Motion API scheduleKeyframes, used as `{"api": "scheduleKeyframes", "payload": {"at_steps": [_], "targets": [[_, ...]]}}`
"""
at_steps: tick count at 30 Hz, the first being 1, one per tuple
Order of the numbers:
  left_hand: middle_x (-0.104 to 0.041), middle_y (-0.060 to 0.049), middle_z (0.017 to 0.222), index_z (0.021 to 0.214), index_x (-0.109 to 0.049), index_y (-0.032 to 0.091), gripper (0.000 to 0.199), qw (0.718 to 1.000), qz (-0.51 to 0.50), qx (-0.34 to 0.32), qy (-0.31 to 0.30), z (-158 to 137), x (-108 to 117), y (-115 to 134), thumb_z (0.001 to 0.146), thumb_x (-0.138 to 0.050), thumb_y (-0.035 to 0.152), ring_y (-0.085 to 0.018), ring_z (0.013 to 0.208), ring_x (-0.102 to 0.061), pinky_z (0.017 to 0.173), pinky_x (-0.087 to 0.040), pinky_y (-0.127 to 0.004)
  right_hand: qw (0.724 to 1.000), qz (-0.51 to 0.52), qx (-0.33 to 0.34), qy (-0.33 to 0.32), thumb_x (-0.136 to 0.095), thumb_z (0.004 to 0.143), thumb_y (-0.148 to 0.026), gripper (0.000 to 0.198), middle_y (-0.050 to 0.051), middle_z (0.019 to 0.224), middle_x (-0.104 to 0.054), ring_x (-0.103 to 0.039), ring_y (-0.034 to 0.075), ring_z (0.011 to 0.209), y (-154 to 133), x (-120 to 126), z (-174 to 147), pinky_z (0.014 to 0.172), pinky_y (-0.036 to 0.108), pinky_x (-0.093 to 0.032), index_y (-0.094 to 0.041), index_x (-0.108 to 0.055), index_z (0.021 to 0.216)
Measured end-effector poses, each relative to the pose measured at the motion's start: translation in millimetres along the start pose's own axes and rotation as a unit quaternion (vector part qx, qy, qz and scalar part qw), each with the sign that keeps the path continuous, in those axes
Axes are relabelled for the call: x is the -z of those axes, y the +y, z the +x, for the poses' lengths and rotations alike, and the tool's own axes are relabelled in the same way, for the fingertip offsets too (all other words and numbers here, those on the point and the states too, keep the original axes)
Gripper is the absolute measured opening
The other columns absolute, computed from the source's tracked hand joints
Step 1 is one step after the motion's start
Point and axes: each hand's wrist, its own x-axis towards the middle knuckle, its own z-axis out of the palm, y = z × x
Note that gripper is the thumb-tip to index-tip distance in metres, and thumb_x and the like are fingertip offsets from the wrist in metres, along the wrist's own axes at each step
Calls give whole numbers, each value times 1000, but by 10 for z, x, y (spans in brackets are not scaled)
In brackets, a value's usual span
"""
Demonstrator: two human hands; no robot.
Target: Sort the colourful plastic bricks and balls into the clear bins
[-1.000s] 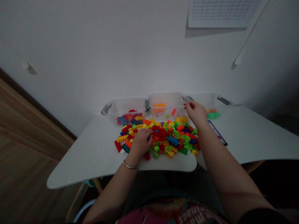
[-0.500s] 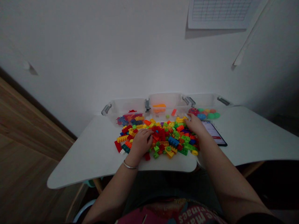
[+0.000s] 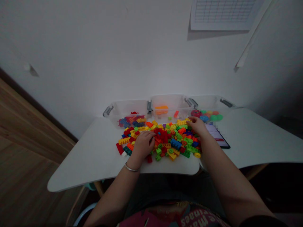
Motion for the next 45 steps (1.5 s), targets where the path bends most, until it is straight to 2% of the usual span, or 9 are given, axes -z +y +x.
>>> {"api": "scheduleKeyframes", "payload": {"at_steps": [4, 8, 16, 21, 26, 31, 37, 41, 45], "targets": [[-72, -7, 104, 100, -68, 20, 22, 1000, -3, -7, 3, 2, 1, -5, 86, -51, 15, -22, 100, -63, 96, -51, -44, 996, 89, -5, 16, -66, 74, -27, 37, 10, 96, -73, -70, 21, 80, -60, 29, -39, 76, 37, -58, -14, -66, 109], [-72, -7, 104, 100, -69, 20, 23, 1000, -4, -5, 4, 6, 12, 5, 86, -51, 15, -22, 100, -63, 96, -51, -44, 972, 233, 3, 37, -71, 67, -32, 35, 5, 90, -72, -69, 20, 78, -161, 54, -87, 77, 40, -60, -17, -66, 98], [-70, -8, 106, 109, -65, 18, 24, 1000, 0, 13, -2, -1, 16, 17, 91, -49, 20, -23, 102, -62, 96, -50, -43, 940, 331, 57, 60, -70, 66, -41, 46, 7, 110, -66, -69, 21, 91, -374, 6, -474, 83, 41, -60, -21, -59, 106], [-69, -9, 113, 117, -62, 18, 30, 1000, -13, 26, -6, 7, 44, 30, 96, -41, 24, -22, 107, -61, 96, -49, -42, 957, 274, 88, 23, -69, 68, -37, 48, 8, 114, -64, -66, 22, 97, -497, -98, -851, 86, 40, -58, -24, -59, 113], [-68, -11, 115, 120, -59, 17, 33, 998, -7, 31, 45, 39, 93, 48, 96, -42, 30, -25, 110, -60, 97, -46, -45, 965, 143, 220, 10, -62, 77, -29, 30, 8, 111, -64, -62, 23, 104, -673, -74, -1127, 83, 40, -58, -26, -63, 107], [-69, -10, 116, 127, -56, 18, 39, 994, -79, 72, 40, 112, 183, 152, 96, -41, 37, -26, 113, -59, 100, -43, -46, 925, 23, 379, 13, -56, 85, -19, 19, 7, 105, -68, -63, 24, 104, -707, -95, -1238, 93, 47, -55, -27, -63, 101], [-62, -9, 129, 125, -58, 20, 40, 946, -263, 184, -36, 182, 219, 256, 92, -49, 40, -24, 120, -56, 104, -43, -41, 850, 23, 523, 62, -54, 91, -13, 18, 7, 102, -66, -62, 21, 110, -679, -175, -1321, 91, 42, -56, -24, -60, 103], [-68, -7, 110, 115, -63, 19, 36, 890, -381, 245, -47, 212, 265, 303, 85, -58, 37, -22, 100, -63, 87, -52, -36, 837, 15, 541, 84, -54, 90, -11, 18, 6, 99, -65, -59, 23, 116, -688, -190, -1343, 94, 44, -55, -24, -60, 101], [-66, -3, 95, 103, -63, 19, 32, 833, -476, 278, -44, 245, 335, 384, 75, -69, 34, -15, 79, -62, 68, -52, -26, 837, -22, 537, 104, -53, 91, -12, 17, 8, 99, -66, -62, 22, 108, -659, -209, -1340, 89, 42, -57, -22, -62, 101]]}}
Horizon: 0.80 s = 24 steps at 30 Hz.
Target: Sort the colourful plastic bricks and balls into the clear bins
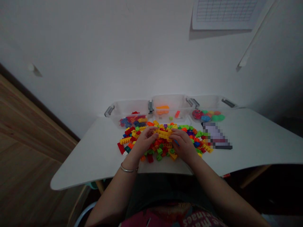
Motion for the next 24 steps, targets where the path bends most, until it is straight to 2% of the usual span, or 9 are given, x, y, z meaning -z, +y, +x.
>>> {"api": "scheduleKeyframes", "payload": {"at_steps": [6, 11, 14, 18, 20, 24], "targets": [[-58, 2, 86, 89, -57, 18, 31, 990, -120, 74, 5, -23, -94, 60, 65, -74, 27, -10, 70, -60, 63, -55, -24, 996, -75, 8, -47, -53, 90, -9, 23, 9, 100, -67, -62, 22, 103, 16, 9, -41, 88, 39, -55, -20, -66, 105], [-55, 3, 84, 84, -55, 18, 29, 992, -109, 67, 18, -15, -125, 50, 65, -73, 28, -9, 67, -57, 59, -55, -24, 993, -95, 8, -70, -53, 89, -10, 24, 9, 100, -68, -61, 23, 102, -1, 27, -35, 89, 40, -55, -19, -67, 107], [-56, 3, 83, 85, -55, 18, 26, 996, -64, 28, 47, 32, -64, 33, 66, -70, 28, -9, 64, -57, 54, -53, -22, 995, -74, -3, -68, -53, 89, -13, 27, 11, 110, -66, -59, 24, 107, -42, 50, -37, 92, 41, -53, -18, -64, 113], [-54, 4, 74, 86, -52, 19, 21, 987, 9, -72, 145, 168, 118, 13, 70, -66, 24, -7, 55, -52, 51, -49, -20, 995, -74, -40, -55, -55, 88, -18, 33, 13, 122, -62, -56, 26, 115, -97, 90, -93, 96, 44, -51, -18, -59, 121], [-57, 3, 76, 87, -51, 20, 19, 974, 24, -131, 182, 255, 225, 11, 73, -63, 25, -10, 59, -57, 55, -50, -22, 994, -88, -47, -44, -55, 88, -21, 34, 13, 123, -62, -54, 27, 118, -104, 104, -142, 98, 46, -49, -18, -58, 122], [-64, -4, 99, 93, -50, 20, 19, 939, 57, -221, 258, 439, 448, 40, 77, -60, 24, -13, 80, -64, 69, -53, -25, 993, -113, -30, -35, -55, 88, -23, 35, 12, 125, -62, -50, 28, 123, -86, 111, -236, 103, 49, -44, -18, -57, 123]]}}
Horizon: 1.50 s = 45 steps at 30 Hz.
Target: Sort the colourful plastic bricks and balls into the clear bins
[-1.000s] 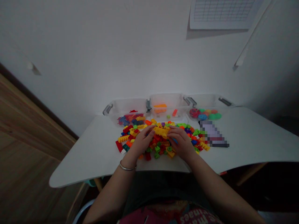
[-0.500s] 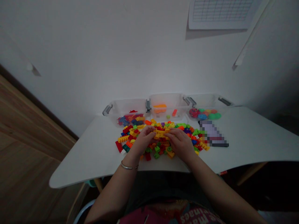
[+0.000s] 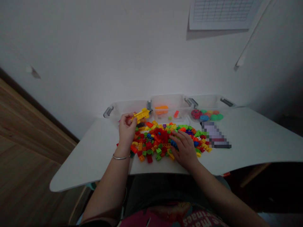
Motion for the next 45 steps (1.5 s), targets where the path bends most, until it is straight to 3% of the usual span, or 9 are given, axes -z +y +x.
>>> {"api": "scheduleKeyframes", "payload": {"at_steps": [4, 8, 15, 19, 29, 33, 38, 42, 45], "targets": [[-62, -8, 112, 106, -52, 20, 25, 986, 119, -101, 59, 302, 164, -33, 81, -55, 22, -16, 92, -63, 80, -53, -29, 1000, -1, 11, -10, -54, 89, -25, 34, 12, 125, -62, -48, 28, 126, 12, -19, -47, 105, 48, -42, -18, -58, 121], [-64, -9, 114, 109, -59, 18, 27, 929, 323, -175, 36, 544, 361, -5, 84, -48, 17, -21, 111, -58, 99, -44, -36, 1000, 17, -3, -19, -52, 89, -26, 34, 12, 125, -62, -47, 27, 127, 16, -26, -63, 106, 48, -40, -18, -57, 122], [-67, -11, 116, 110, -64, 18, 32, 850, 519, -80, -33, 638, 464, -79, 86, -43, 21, -28, 109, -59, 95, -41, -41, 999, 32, -30, -30, -48, 91, -27, 34, 11, 126, -61, -48, 28, 126, 24, -28, -93, 106, 49, -41, -19, -57, 123], [-69, -12, 115, 107, -68, 17, 37, 835, 545, -49, -55, 645, 455, -175, 85, -38, 19, -29, 109, -60, 94, -40, -42, 999, 28, -28, -30, -48, 91, -27, 34, 11, 126, -61, -49, 28, 126, 12, -49, -104, 105, 49, -41, -20, -57, 123], [-71, -16, 99, 97, -73, 14, 44, 792, 604, -43, -73, 636, 418, -198, 87, -31, 23, -33, 99, -61, 91, -36, -47, 998, 41, -26, -33, -50, 90, -27, 34, 11, 127, -61, -48, 28, 127, 5, -85, -109, 106, 50, -41, -19, -56, 123], [-72, -15, 98, 96, -74, 15, 43, 801, 594, -45, -65, 619, 417, -221, 88, -32, 25, -32, 101, -60, 97, -34, -48, 998, 44, -30, -33, -50, 90, -27, 36, 11, 127, -61, -47, 28, 128, 7, -93, -111, 106, 51, -40, -19, -55, 125], [-70, -10, 109, 105, -71, 20, 36, 853, 517, -60, -43, 619, 417, -221, 88, -42, 32, -29, 113, -55, 110, -24, -48, 998, 40, -29, -37, -50, 90, -26, 36, 12, 127, -61, -47, 28, 128, 13, -96, -116, 106, 51, -40, -19, -55, 125], [-67, -10, 116, 115, -65, 19, 36, 876, 472, -90, -27, 526, 331, -57, 85, -46, 27, -27, 117, -52, 107, -31, -45, 998, 45, -35, -36, -50, 89, -26, 38, 11, 126, -62, -48, 28, 128, 7, -88, -111, 106, 51, -41, -20, -55, 126], [-66, -10, 118, 115, -64, 18, 34, 883, 439, -155, -65, 275, 179, 124, 86, -48, 25, -27, 118, -52, 106, -33, -44, 998, 45, -38, -33, -50, 89, -25, 38, 11, 125, -62, -48, 28, 127, 4, -84, -109, 106, 51, -41, -20, -55, 126]]}}
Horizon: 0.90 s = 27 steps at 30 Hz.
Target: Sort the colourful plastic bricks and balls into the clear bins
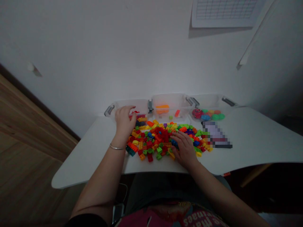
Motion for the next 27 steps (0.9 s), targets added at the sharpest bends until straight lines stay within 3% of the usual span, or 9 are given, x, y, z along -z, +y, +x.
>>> {"api": "scheduleKeyframes", "payload": {"at_steps": [5, 9, 17, 27], "targets": [[-68, -8, 116, 109, -68, 22, 27, 973, -47, -142, -178, -490, -43, 537, 88, -52, 26, -26, 110, -57, 102, -38, -43, 1000, -3, 2, -4, -51, 89, -24, 37, 11, 125, -62, -49, 27, 125, 1, 12, -3, 105, 50, -42, -18, -55, 126], [-65, -8, 122, 114, -67, 24, 29, 958, -28, -154, -239, -742, -141, 746, 89, -52, 25, -27, 112, -57, 101, -38, -45, 1000, 0, 3, -4, -51, 88, -23, 39, 11, 125, -63, -50, 27, 125, -1, 25, -1, 104, 51, -43, -19, -55, 128], [-67, -10, 118, 119, -65, 22, 32, 950, 24, -172, -259, -765, -244, 754, 91, -49, 21, -27, 102, -61, 93, -43, -44, 1000, 6, -1, -4, -51, 89, -23, 39, 10, 123, -63, -50, 27, 124, 10, 17, -9, 105, 51, -43, -20, -56, 127], [-69, -11, 105, 107, -65, 20, 23, 955, 20, -148, -256, -744, -292, 761, 86, -57, 18, -27, 96, -63, 89, -44, -42, 1000, 8, 10, -2, -51, 89, -22, 37, 11, 123, -63, -51, 26, 123, 2, 21, 0, 105, 50, -43, -19, -55, 126]]}}
